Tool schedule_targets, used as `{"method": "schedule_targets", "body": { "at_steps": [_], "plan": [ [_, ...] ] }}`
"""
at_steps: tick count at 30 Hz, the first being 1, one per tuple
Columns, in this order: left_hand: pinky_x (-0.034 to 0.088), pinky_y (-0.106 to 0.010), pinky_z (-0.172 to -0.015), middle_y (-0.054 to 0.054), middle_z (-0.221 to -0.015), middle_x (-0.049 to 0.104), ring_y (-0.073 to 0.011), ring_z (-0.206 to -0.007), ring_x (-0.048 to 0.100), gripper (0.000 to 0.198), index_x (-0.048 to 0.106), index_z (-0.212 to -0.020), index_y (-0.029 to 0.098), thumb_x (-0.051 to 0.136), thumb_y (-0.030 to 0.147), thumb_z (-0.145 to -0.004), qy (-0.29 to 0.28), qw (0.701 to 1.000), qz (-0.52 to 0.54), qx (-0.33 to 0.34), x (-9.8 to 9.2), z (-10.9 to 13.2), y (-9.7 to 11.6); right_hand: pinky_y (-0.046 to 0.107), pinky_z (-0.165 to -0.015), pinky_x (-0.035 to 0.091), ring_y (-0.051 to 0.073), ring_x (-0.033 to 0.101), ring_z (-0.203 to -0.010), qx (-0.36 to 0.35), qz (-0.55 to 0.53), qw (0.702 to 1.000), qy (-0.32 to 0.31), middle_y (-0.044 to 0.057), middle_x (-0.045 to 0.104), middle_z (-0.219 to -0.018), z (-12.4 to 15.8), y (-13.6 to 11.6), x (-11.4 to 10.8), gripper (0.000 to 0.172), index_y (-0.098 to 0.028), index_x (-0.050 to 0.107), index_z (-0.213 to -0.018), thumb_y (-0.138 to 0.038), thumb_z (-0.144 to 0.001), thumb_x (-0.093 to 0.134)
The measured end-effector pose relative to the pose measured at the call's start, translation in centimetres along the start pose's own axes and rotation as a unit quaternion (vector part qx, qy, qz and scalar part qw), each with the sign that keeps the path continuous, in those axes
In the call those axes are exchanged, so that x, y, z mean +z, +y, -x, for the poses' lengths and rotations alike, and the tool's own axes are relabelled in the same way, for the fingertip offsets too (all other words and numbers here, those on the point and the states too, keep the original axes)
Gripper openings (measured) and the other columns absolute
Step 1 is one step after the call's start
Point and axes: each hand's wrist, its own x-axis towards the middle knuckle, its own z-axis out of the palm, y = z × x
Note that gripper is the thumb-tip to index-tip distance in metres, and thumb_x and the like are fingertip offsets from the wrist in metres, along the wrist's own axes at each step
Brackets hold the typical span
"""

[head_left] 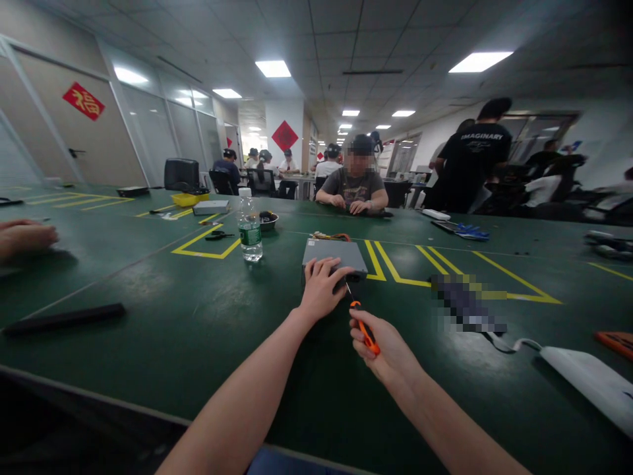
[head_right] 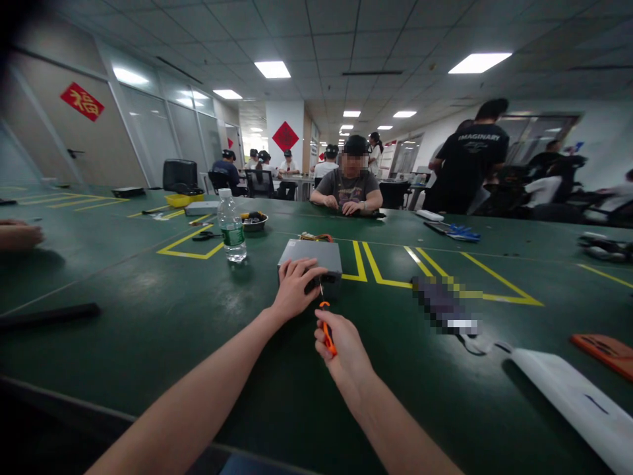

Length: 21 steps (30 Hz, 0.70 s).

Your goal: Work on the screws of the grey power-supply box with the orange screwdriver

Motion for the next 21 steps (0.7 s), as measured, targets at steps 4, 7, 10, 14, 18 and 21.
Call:
{"method": "schedule_targets", "body": {
  "at_steps": [4,7,10,14,18,21],
  "plan": [
    [0.018,-0.047,-0.105,0.001,-0.128,0.047,-0.0216,-0.123,0.035,0.015,0.063,-0.092,0.033,0.061,0.031,-0.077,-0.005,1.000,-0.005,0.011,0.2,0.0,-0.1,0.011,-0.027,0.022,0.002,0.030,-0.035,-0.014,-0.015,1.000,-0.022,-0.005,0.041,-0.054,-0.3,0.0,0.1,0.019,-0.019,0.039,-0.064,-0.016,-0.079,0.052],
    [0.018,-0.045,-0.105,0.002,-0.127,0.049,-0.0199,-0.122,0.036,0.009,0.065,-0.085,0.033,0.058,0.033,-0.080,0.008,1.000,-0.008,0.000,0.6,0.0,-0.1,0.012,-0.027,0.027,0.003,0.036,-0.038,-0.026,-0.009,0.999,-0.023,-0.003,0.043,-0.057,-0.3,-0.1,-0.2,0.015,-0.018,0.044,-0.066,-0.017,-0.079,0.051],
    [0.019,-0.045,-0.105,0.003,-0.126,0.050,-0.0194,-0.121,0.037,0.009,0.066,-0.085,0.033,0.058,0.033,-0.080,0.016,1.000,-0.008,-0.014,0.8,-0.1,-0.1,0.013,-0.036,0.040,0.007,0.051,-0.051,-0.044,-0.001,0.999,-0.008,0.002,0.051,-0.072,0.0,-0.3,-1.0,0.005,-0.016,0.050,-0.078,-0.018,-0.077,0.055],
    [0.019,-0.044,-0.105,0.004,-0.126,0.051,-0.0185,-0.120,0.038,0.010,0.066,-0.085,0.033,0.057,0.031,-0.081,0.016,1.000,-0.003,-0.017,0.9,-0.2,-0.2,0.025,-0.053,0.054,0.014,0.062,-0.071,-0.213,0.225,0.950,-0.037,0.010,0.051,-0.108,1.3,-0.5,-3.0,0.035,-0.020,0.049,-0.108,-0.027,-0.075,0.060],
    [0.020,-0.043,-0.105,0.004,-0.126,0.051,-0.0176,-0.120,0.039,0.011,0.066,-0.086,0.034,0.056,0.034,-0.081,0.010,1.000,-0.003,-0.019,1.0,-0.2,-0.4,0.037,-0.073,0.054,0.019,0.061,-0.088,-0.488,0.541,0.682,-0.062,0.011,0.043,-0.127,2.8,-1.2,-4.5,0.028,-0.025,0.054,-0.110,-0.027,-0.082,0.051],
    [0.019,-0.041,-0.105,0.005,-0.127,0.050,-0.0174,-0.121,0.038,0.010,0.065,-0.087,0.034,0.057,0.035,-0.080,0.006,1.000,0.004,-0.020,0.9,-0.2,-0.5,0.037,-0.075,0.053,0.021,0.058,-0.095,-0.611,0.631,0.467,-0.105,0.012,0.053,-0.121,2.8,-2.0,-4.6,0.024,-0.020,0.057,-0.106,-0.019,-0.086,0.044]
  ]
}}
